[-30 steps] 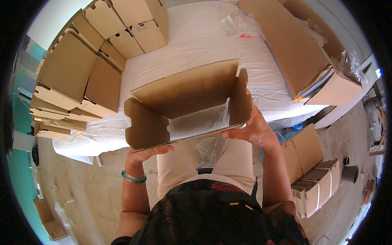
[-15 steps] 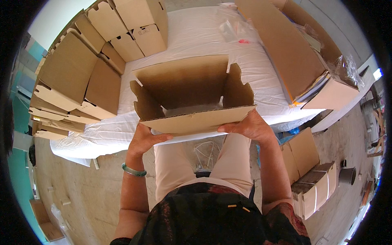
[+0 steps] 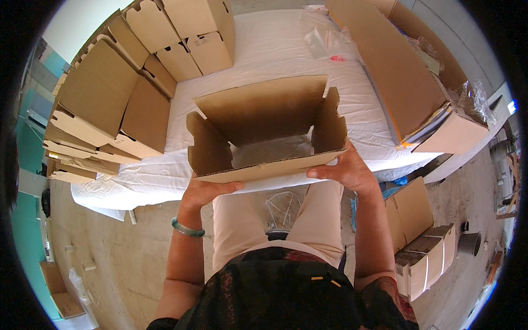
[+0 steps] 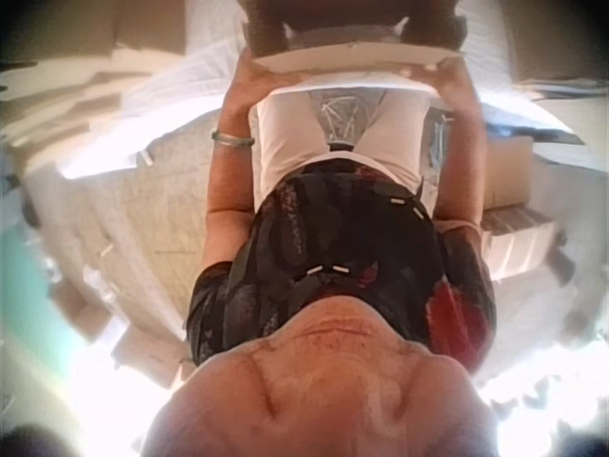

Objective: The person folds cardboard boxes by hand and stacks them on a table.

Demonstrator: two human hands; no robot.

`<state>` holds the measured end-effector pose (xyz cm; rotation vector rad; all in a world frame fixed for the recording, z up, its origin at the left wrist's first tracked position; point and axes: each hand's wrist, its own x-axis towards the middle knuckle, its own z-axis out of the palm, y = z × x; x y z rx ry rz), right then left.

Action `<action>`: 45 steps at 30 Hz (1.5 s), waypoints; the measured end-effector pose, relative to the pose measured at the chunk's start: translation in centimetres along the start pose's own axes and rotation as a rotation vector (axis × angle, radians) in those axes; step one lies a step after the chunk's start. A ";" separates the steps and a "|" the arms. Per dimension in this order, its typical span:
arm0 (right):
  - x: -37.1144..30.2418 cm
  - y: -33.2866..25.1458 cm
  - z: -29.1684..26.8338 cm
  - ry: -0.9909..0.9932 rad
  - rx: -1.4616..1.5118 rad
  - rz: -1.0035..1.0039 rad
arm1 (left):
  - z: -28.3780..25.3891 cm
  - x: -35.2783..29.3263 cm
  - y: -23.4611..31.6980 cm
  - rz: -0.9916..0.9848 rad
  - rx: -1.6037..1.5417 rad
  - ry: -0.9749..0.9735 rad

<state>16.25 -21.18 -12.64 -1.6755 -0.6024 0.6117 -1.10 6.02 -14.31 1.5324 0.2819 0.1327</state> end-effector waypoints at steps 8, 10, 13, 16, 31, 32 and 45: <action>0.3 -1.5 -0.5 -0.027 0.055 0.076 | -0.2 -0.3 0.0 -0.038 0.048 -0.005; 0.1 -1.4 -0.7 -0.026 0.074 0.089 | 0.0 -0.1 -0.1 -0.040 0.119 0.005; 0.2 -0.9 -0.9 -0.046 0.022 0.051 | 0.3 -0.2 0.5 0.000 0.060 -0.018; 0.3 -1.0 -1.1 -0.090 0.017 0.030 | 0.0 -0.1 -0.1 -0.003 0.029 -0.014; -2.3 -9.2 0.2 0.248 -0.372 -0.768 | -2.1 2.0 0.2 0.155 0.078 0.084; -2.1 -10.5 0.7 0.213 -0.432 -0.824 | -2.0 2.0 0.2 0.160 0.078 0.083; 5.4 -14.2 7.7 -0.127 -1.002 -0.721 | -2.4 2.3 -1.3 0.206 0.101 0.139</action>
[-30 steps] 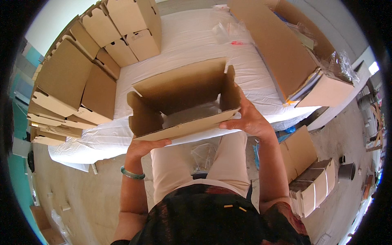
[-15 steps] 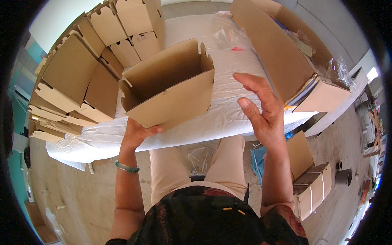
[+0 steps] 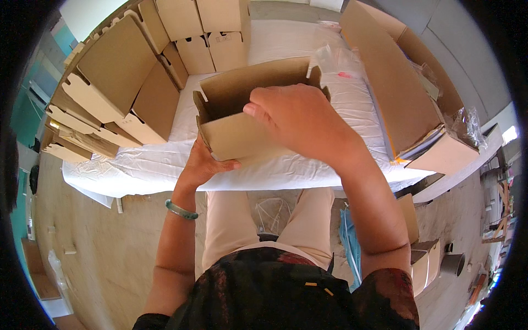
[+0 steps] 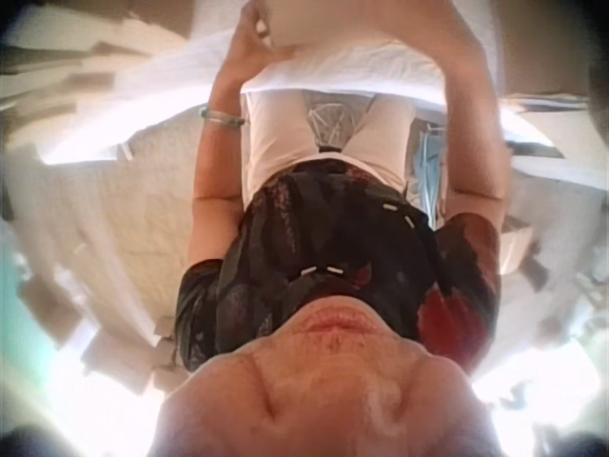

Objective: The person folds cardboard boxes by hand and stacks them on a table.

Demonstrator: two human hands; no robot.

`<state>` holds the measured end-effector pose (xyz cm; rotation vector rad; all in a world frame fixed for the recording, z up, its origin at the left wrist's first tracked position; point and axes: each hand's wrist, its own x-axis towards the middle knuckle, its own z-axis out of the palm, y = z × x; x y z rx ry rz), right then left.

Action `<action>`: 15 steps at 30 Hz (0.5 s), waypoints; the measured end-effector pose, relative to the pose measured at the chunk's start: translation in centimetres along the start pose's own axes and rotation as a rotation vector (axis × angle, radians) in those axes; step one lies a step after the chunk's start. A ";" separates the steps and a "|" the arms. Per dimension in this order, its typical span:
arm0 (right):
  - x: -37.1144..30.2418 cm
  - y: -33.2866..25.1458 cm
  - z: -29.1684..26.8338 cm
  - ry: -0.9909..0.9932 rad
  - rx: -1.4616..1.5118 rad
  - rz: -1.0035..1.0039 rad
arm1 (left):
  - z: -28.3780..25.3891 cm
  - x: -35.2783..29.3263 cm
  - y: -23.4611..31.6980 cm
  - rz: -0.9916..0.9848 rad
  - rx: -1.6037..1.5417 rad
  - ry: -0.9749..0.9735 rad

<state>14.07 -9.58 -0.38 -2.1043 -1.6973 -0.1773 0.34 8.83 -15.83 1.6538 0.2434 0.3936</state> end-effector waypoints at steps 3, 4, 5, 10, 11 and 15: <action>1.3 1.5 1.0 -0.183 0.081 0.069 | 0.0 -0.2 0.0 0.018 -0.010 -0.004; 1.6 2.0 1.5 -0.244 0.108 0.085 | 0.0 -0.2 -0.1 0.029 -0.026 -0.009; 1.8 2.4 1.9 -0.338 0.134 0.139 | 0.0 -0.3 -0.1 0.041 -0.042 -0.015; 1.3 2.5 3.3 -0.183 0.175 0.046 | 0.1 -0.1 0.2 0.043 -0.012 -0.013; 1.0 2.2 3.3 -0.056 0.134 -0.011 | 0.2 0.0 0.2 0.048 -0.002 -0.011; -0.1 -0.7 2.4 0.368 -0.010 -0.175 | 0.0 -0.1 0.5 0.046 0.004 0.004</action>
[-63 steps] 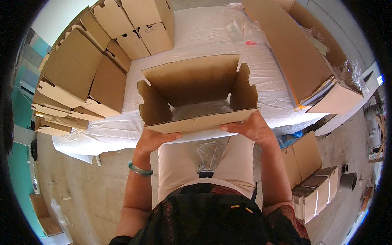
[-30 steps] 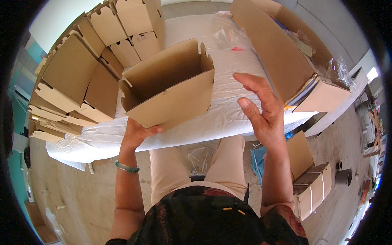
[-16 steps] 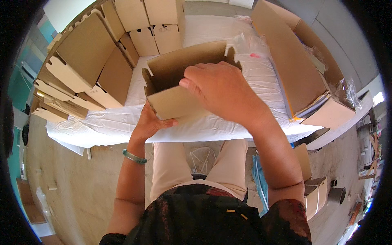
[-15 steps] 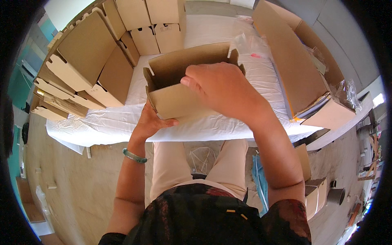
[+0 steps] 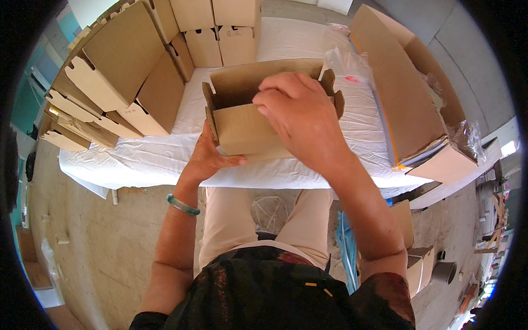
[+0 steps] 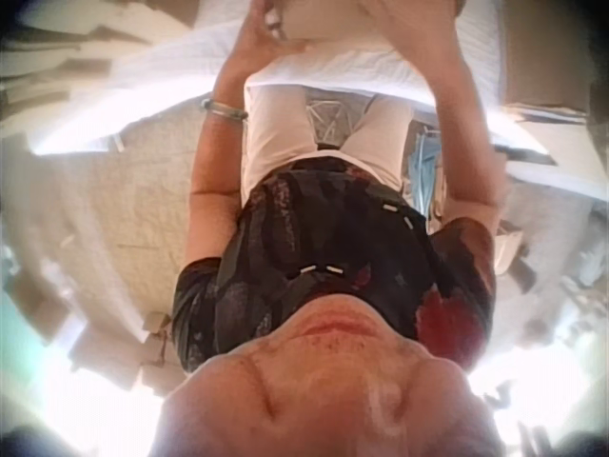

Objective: The person folds cardboard boxes by hand and stacks them on a table.

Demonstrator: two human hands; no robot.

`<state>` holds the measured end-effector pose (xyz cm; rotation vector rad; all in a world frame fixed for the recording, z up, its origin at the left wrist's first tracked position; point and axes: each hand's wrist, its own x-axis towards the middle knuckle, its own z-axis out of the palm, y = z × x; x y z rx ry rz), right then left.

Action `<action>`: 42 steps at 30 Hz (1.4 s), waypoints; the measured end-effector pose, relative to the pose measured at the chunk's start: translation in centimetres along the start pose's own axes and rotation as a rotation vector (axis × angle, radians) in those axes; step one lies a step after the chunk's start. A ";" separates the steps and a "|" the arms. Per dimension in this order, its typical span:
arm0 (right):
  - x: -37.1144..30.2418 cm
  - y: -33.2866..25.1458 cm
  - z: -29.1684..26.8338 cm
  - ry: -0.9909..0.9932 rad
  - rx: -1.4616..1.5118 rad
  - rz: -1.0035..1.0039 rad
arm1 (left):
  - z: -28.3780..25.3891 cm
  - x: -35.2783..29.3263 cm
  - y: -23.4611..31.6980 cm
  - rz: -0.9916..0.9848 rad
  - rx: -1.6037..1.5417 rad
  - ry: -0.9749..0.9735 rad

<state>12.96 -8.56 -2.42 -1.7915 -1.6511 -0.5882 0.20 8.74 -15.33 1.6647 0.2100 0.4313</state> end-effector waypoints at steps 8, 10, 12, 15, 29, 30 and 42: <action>-4.7 -1.3 -1.5 -0.009 -0.168 0.076 | -0.2 0.2 -0.6 -0.067 -0.018 0.007; -5.4 -1.1 -1.2 -0.058 -0.151 0.115 | 0.0 0.4 -0.3 -0.050 -0.027 -0.005; -5.9 -0.4 -0.6 -0.122 -0.167 0.112 | -0.1 0.8 0.1 -0.042 0.004 -0.018; -6.2 0.3 0.0 -0.063 -0.174 0.085 | -0.3 1.8 0.7 -0.055 0.053 -0.046; -6.1 -0.2 0.2 0.046 -0.023 0.226 | 0.9 -4.5 6.2 0.385 0.469 0.480; -6.1 -0.1 0.3 0.052 -0.034 0.211 | 2.4 -4.7 8.1 0.583 0.568 0.455; -7.6 0.5 0.0 0.108 -0.077 0.151 | 6.5 -1.2 5.1 0.602 0.633 0.325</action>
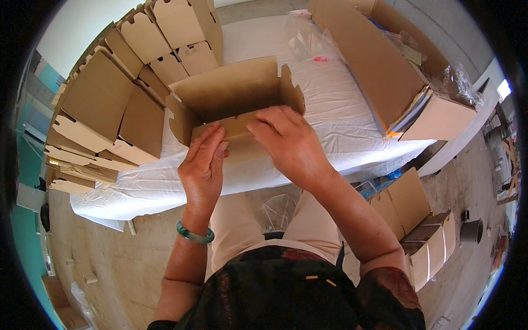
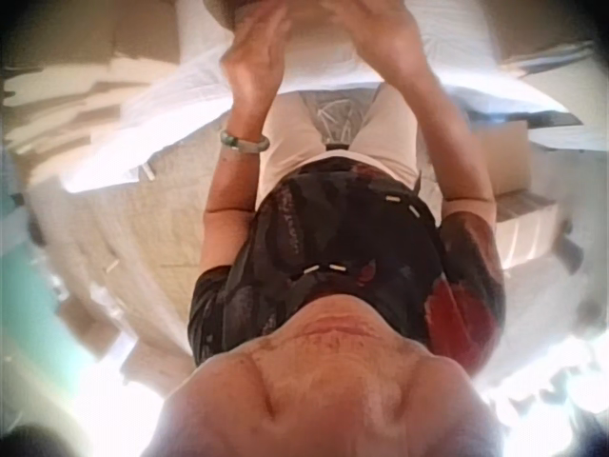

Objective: The person folds cardboard boxes by hand and stacks them on a table.

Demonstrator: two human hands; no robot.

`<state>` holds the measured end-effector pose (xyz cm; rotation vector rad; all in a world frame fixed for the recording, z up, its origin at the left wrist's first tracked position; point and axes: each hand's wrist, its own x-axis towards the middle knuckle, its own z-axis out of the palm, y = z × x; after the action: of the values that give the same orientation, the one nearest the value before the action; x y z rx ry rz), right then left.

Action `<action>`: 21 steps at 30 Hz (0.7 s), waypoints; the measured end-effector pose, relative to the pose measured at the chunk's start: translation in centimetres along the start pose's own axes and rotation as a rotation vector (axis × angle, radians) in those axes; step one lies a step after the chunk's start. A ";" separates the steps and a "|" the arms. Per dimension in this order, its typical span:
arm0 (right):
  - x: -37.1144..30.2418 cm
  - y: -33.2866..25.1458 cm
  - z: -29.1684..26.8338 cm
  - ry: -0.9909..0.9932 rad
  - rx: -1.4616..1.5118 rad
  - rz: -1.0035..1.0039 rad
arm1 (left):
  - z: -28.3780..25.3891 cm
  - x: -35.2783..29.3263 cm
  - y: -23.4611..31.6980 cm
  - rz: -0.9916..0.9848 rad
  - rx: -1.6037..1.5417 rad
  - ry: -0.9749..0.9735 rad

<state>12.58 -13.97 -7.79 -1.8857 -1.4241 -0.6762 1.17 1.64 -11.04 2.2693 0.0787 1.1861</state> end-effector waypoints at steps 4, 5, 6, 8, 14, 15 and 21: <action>-0.4 -0.2 -0.1 0.003 0.016 0.019 | 0.1 -0.5 -0.1 0.014 -0.017 0.016; -0.4 -0.3 -0.2 0.015 0.031 0.027 | 0.0 -0.4 0.0 -0.001 -0.026 0.021; -0.3 -0.4 -0.2 0.007 0.036 0.029 | 0.0 -0.4 0.0 -0.017 -0.035 0.024; -0.2 -0.3 -0.2 -0.007 0.043 0.035 | 0.1 -0.6 -0.1 -0.044 -0.058 0.025; 0.1 0.0 -0.1 0.016 0.067 0.087 | 0.4 0.3 0.1 -0.004 0.004 0.035; 0.1 -0.2 0.1 0.049 0.053 0.076 | 0.5 0.2 0.2 0.004 0.001 0.054; 0.8 -1.2 0.3 0.055 -0.033 0.011 | 1.7 0.7 1.4 0.040 -0.011 -0.009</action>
<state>11.60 -13.02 -7.19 -1.8839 -1.3750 -0.7449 2.63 -0.08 -10.57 2.2760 0.0227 1.1937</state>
